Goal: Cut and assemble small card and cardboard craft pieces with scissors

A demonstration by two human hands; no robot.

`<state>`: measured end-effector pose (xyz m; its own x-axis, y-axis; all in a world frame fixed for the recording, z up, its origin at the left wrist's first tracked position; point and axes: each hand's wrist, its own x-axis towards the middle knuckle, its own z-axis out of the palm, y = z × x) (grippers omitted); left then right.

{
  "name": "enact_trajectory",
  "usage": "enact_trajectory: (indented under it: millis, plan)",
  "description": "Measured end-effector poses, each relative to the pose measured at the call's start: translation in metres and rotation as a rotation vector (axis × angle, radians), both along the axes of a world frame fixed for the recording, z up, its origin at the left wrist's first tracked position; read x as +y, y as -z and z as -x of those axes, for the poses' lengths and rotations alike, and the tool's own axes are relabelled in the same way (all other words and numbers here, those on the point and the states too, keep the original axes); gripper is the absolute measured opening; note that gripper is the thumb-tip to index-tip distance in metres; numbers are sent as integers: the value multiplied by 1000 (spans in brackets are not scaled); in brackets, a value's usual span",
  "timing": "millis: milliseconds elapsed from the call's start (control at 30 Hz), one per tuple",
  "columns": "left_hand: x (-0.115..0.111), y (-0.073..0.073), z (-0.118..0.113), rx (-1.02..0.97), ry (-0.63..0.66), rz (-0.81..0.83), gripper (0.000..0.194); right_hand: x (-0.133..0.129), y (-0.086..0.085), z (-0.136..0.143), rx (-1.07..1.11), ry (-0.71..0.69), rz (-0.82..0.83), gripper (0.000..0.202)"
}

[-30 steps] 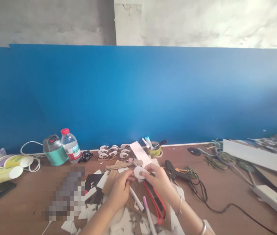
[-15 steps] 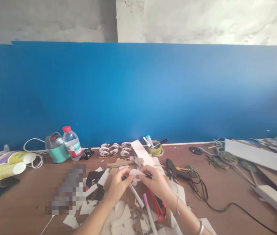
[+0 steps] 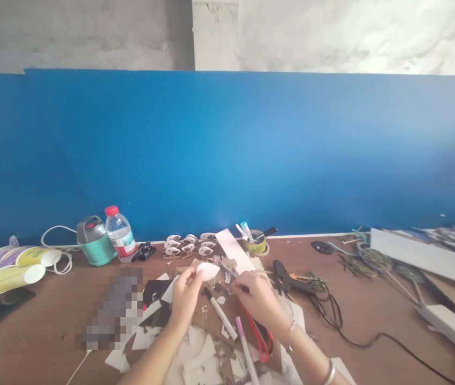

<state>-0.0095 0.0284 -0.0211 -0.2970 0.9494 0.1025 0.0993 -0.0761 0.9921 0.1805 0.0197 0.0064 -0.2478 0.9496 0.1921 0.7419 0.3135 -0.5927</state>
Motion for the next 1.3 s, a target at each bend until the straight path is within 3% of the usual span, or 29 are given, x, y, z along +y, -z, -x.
enact_trajectory:
  millis: [100,167,300,433,567,667,867,1000,1133,1300]
  plan:
    - [5,6,4,-132,-29,-29,40,-3,2,1,-150,-142,-2,30]
    - [6,10,5,-174,-25,-26,41,-1,-2,-3,-205,-148,-34,36]
    - [7,15,5,-147,-27,-22,39,11,-17,-36,-345,146,-86,49]
    - [5,11,2,-200,18,-5,37,20,-19,-83,-579,404,135,43]
    - [-1,-1,-3,-308,48,7,40,25,-2,-109,-599,472,240,39]
    - [-4,-6,-7,-335,58,1,41,31,10,-115,-576,445,279,38]
    - [0,0,-8,-341,49,16,38,41,7,-135,-450,398,262,40]
    - [2,0,-8,-361,44,17,40,35,-12,-137,119,321,62,39]
    - [-1,-5,-10,-368,26,-5,36,23,-28,-111,466,324,-73,34]
    - [-3,-6,-12,-358,43,-28,33,16,-25,-61,482,279,148,33]
